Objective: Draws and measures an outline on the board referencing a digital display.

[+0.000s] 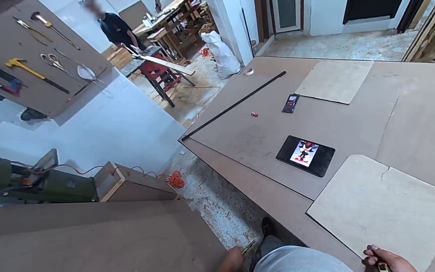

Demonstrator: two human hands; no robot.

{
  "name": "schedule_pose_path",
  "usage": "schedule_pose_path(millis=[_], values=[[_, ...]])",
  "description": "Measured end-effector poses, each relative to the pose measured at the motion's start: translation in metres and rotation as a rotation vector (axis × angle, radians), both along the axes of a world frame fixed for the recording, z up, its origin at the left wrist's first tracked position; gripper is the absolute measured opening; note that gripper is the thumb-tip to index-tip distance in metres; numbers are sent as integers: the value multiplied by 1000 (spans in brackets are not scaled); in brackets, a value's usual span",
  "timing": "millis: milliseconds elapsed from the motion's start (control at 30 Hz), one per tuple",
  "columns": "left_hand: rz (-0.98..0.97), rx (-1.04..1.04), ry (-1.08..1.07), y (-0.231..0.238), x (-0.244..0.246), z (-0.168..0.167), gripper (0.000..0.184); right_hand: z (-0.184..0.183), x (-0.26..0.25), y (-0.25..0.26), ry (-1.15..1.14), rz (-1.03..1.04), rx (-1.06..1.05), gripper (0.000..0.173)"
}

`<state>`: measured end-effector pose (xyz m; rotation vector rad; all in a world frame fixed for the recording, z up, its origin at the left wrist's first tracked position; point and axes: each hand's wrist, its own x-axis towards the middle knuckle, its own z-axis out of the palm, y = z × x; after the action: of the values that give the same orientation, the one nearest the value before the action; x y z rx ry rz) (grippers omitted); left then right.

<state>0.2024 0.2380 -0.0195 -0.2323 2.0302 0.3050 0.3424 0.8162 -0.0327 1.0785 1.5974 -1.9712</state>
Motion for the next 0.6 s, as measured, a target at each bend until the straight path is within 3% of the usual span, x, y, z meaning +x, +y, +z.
schedule_pose_path(millis=[433,600], values=[[-18,-18,-4,-17,8,-6,38,2,0,1,-13,17,-5,46],[42,13,23,-12,11,8,78,7,-2,0,-31,35,8,48]])
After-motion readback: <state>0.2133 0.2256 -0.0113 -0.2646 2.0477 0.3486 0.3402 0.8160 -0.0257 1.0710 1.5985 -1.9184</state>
